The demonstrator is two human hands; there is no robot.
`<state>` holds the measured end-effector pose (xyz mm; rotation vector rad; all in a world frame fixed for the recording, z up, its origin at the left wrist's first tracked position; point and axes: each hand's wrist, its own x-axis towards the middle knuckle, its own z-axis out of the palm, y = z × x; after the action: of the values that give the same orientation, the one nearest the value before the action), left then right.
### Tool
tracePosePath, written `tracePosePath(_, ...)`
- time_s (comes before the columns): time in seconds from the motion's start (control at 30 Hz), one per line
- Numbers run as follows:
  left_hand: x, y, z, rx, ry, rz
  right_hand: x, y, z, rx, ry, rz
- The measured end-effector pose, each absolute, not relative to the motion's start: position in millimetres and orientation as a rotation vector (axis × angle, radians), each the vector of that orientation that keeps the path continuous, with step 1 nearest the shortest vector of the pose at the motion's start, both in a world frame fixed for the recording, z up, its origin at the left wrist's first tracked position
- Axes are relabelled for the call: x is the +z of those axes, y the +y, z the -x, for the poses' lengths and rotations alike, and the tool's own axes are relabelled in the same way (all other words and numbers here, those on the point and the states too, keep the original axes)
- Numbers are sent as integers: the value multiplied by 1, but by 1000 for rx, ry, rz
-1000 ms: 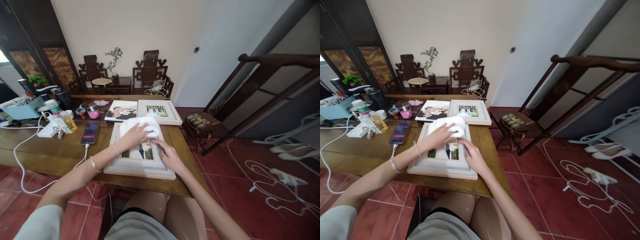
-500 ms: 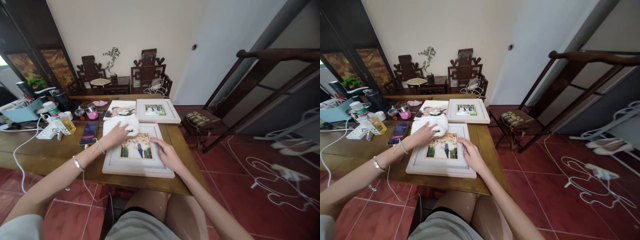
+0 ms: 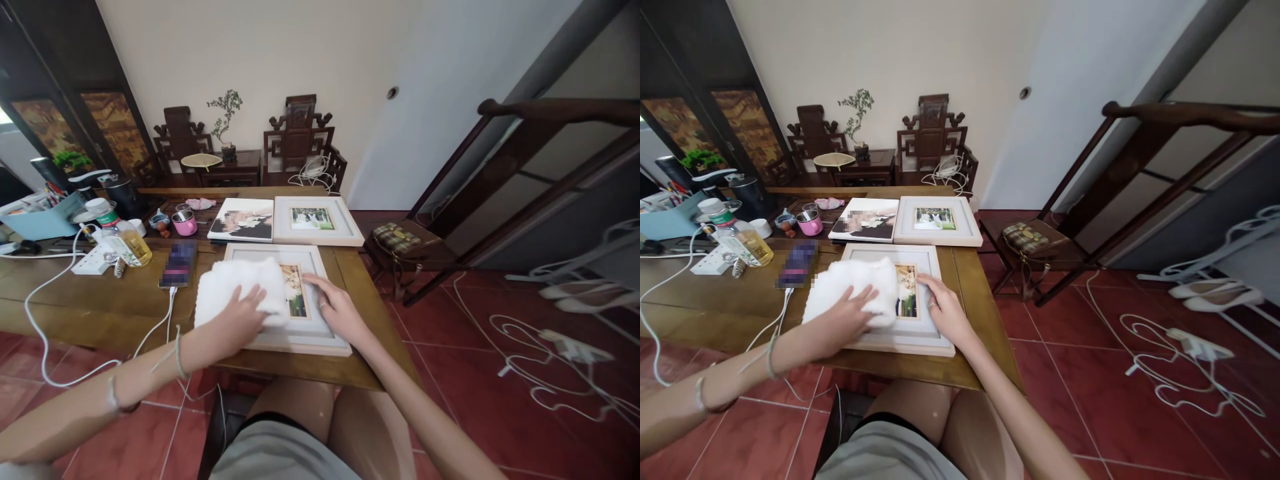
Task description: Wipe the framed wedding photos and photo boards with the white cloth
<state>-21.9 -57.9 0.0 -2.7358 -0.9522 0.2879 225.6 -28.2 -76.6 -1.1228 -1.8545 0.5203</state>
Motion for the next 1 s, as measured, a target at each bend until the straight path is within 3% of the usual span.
tracePosePath(0.17, -4, -89, 28, 86, -916, 2828, -77, -28, -225, 516, -1864, 1129)
tracePosePath(0.57, -11, 36, 18, -32, -1093, 2644, -76, -29, -226, 524, -1882, 1135)
tracePosePath(0.8, 3, -51, 18, 242, -978, 2799, -75, -29, -225, 524, -1867, 1115)
tracePosePath(1.0, 6, -102, 12, 201, -867, 2857, -76, -29, -226, 513, -1878, 1139)
